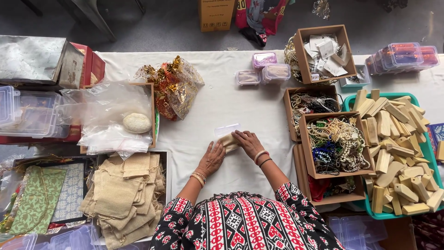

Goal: The person picks up a beaded necklace from a box, places it into a small plastic bag, and then puts the bag into a burlap pouch. They repeat this process with a second necklace, placing it into a plastic bag and then a burlap pouch. The person also handles a small plastic container and a burlap pouch separately.

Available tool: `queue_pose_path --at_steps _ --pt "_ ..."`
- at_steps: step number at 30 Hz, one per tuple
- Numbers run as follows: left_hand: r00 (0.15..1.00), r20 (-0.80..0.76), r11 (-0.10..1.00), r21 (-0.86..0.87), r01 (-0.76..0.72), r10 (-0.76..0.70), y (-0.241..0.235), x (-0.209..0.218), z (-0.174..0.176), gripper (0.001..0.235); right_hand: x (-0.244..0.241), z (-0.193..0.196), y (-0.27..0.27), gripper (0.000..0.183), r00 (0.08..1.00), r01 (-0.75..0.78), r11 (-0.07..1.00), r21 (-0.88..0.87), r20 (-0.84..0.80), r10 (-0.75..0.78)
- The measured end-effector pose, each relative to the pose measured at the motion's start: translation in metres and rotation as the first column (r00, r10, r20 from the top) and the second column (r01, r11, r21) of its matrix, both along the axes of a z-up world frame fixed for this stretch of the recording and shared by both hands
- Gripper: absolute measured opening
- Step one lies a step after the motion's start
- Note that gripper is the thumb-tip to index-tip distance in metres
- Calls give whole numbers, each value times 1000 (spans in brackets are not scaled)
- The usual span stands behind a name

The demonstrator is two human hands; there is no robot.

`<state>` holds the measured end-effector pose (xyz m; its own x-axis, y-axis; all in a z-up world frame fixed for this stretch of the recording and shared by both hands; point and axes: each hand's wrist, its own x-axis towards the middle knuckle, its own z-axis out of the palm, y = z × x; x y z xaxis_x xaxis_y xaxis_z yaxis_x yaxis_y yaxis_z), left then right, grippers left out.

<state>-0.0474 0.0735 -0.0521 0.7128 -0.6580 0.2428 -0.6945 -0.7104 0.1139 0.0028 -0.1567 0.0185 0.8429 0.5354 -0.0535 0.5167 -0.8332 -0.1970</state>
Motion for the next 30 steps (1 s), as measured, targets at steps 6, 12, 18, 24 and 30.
queue_pose_path --at_steps 6,12,18,24,30 --pt "988 -143 998 35 -55 60 -10 4 27 50 -6 -19 -7 61 998 -1 999 -51 58 4" --pt "994 -102 999 27 -25 28 -15 10 11 43 6 -19 -9 56 998 -38 999 25 54 37" --pt "990 -125 990 -116 -76 62 -21 21 15 67 6 14 1 58 995 18 1000 0 -101 -18" --pt "984 -172 996 -57 -65 54 -19 20 -3 75 10 -3 21 31 974 211 977 32 -93 -207" --pt "960 -274 993 -79 -82 57 -11 15 33 77 13 -12 8 27 932 330 912 245 -237 -274"
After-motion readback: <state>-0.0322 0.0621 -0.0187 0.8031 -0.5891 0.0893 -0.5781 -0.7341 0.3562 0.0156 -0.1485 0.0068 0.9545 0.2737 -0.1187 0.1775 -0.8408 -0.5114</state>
